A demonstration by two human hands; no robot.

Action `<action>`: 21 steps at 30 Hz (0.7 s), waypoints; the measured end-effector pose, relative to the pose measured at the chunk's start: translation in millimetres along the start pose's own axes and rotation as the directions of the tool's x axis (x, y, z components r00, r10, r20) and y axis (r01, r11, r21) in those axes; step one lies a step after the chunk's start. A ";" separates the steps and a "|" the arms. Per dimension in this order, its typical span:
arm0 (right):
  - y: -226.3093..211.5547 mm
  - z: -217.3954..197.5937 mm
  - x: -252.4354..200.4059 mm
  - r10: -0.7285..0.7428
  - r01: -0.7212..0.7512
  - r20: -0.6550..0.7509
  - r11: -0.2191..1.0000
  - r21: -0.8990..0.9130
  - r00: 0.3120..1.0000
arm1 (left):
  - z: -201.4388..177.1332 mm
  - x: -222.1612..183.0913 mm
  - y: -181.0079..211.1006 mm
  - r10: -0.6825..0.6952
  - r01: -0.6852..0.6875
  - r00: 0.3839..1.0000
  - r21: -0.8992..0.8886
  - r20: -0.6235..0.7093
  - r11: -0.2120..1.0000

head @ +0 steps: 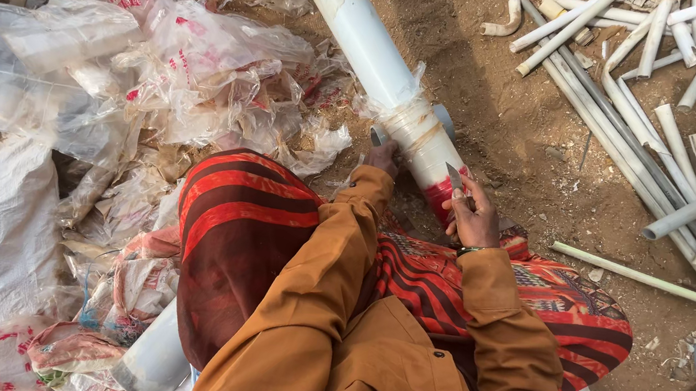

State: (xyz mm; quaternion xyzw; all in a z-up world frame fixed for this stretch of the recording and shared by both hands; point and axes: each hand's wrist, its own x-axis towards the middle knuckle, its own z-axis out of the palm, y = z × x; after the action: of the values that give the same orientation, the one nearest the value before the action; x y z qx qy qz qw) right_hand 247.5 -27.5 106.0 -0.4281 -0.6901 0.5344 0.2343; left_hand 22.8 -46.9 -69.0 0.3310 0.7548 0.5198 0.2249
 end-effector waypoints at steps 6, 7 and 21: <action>-15.1 12.4 24.7 -0.031 0.042 0.029 0.840 -0.540 0.999 | -16.9 -19.3 8.7 0.156 -0.218 0.953 0.228 0.261 0.949; -13.9 18.1 33.1 -0.133 0.130 0.042 0.774 -0.620 0.990 | -17.6 -27.8 12.8 0.232 -0.301 0.924 0.203 0.305 0.932; -15.7 -12.9 75.8 0.141 -0.157 -0.129 0.980 -0.126 0.982 | -5.1 -50.6 63.0 0.024 -0.376 0.711 0.351 0.703 0.857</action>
State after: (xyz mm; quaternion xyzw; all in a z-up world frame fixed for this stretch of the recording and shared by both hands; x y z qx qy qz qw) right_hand 212.5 42.2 114.7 -0.5247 -0.6756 0.4757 0.2049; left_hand 70.5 -72.1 -8.6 0.6233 0.6809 0.1860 0.3364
